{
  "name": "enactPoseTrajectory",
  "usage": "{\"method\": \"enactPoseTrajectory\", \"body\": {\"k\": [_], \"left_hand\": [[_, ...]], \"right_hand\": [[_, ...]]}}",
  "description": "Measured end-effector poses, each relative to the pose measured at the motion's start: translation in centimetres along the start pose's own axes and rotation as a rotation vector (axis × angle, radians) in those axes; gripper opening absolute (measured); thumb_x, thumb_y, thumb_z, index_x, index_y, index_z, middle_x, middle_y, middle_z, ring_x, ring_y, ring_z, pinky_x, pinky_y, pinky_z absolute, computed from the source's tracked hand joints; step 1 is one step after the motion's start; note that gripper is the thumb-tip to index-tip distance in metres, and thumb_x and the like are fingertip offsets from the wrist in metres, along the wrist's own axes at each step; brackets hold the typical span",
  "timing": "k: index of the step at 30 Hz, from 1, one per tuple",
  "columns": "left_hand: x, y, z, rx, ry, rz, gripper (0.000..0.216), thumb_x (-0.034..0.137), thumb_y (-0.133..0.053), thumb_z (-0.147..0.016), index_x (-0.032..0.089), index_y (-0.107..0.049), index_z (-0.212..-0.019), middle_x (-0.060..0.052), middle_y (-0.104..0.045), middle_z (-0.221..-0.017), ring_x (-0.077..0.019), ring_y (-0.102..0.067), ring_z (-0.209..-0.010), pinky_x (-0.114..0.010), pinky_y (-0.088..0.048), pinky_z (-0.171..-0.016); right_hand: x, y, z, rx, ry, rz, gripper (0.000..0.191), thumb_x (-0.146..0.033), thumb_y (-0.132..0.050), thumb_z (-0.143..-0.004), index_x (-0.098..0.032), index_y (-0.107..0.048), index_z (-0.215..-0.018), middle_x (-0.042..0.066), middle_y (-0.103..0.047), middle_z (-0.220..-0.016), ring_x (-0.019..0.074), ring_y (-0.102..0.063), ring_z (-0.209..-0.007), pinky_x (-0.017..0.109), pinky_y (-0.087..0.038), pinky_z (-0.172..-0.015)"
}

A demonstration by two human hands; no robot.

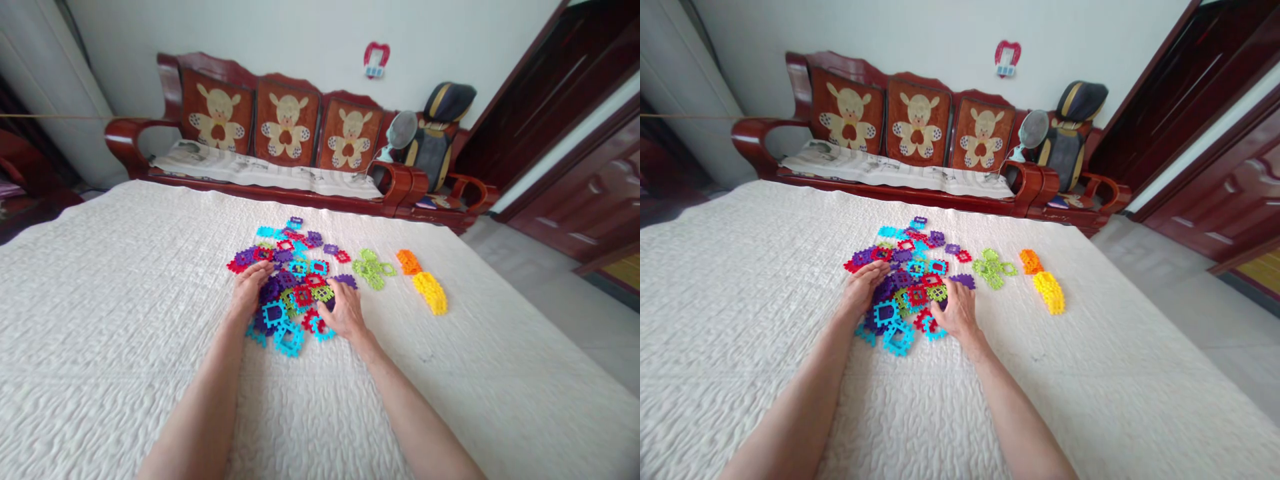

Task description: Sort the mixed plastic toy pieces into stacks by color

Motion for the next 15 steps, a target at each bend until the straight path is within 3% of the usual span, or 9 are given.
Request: {"method": "enactPoseTrajectory", "body": {"k": [7, 15], "left_hand": [[0.1, -0.1, 0.2, -0.012, -0.007, 0.003, 0.028, 0.025, -0.069, -0.064, 0.016, -0.071, -0.091, -0.009, -0.076, -0.093, -0.0252, -0.071, -0.098, -0.042, -0.047, -0.101], [0.1, 0.2, 0.0, 0.0, 0.012, -0.006, 0.028, 0.023, -0.069, -0.065, 0.016, -0.071, -0.092, -0.008, -0.076, -0.094, -0.0239, -0.07, -0.1, -0.042, -0.045, -0.104]], "right_hand": [[1.2, -0.1, 0.0, 0.14, 0.048, -0.334, 0.052, -0.02, -0.055, -0.075, -0.017, -0.051, -0.127, 0.013, -0.062, -0.119, 0.0263, -0.058, -0.11, 0.043, -0.048, -0.095], [1.9, 0.3, -0.7, 0.199, 0.092, -0.455, 0.04, -0.025, -0.05, -0.08, -0.021, -0.054, -0.119, 0.01, -0.062, -0.119, 0.0242, -0.059, -0.113, 0.04, -0.049, -0.098]]}}
Point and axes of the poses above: each hand's wrist, its own z-axis away from the middle knuckle, its own y-axis out of the back of the hand, x = y × z, the point moved 3 cm from there along -z, towards the middle knuckle
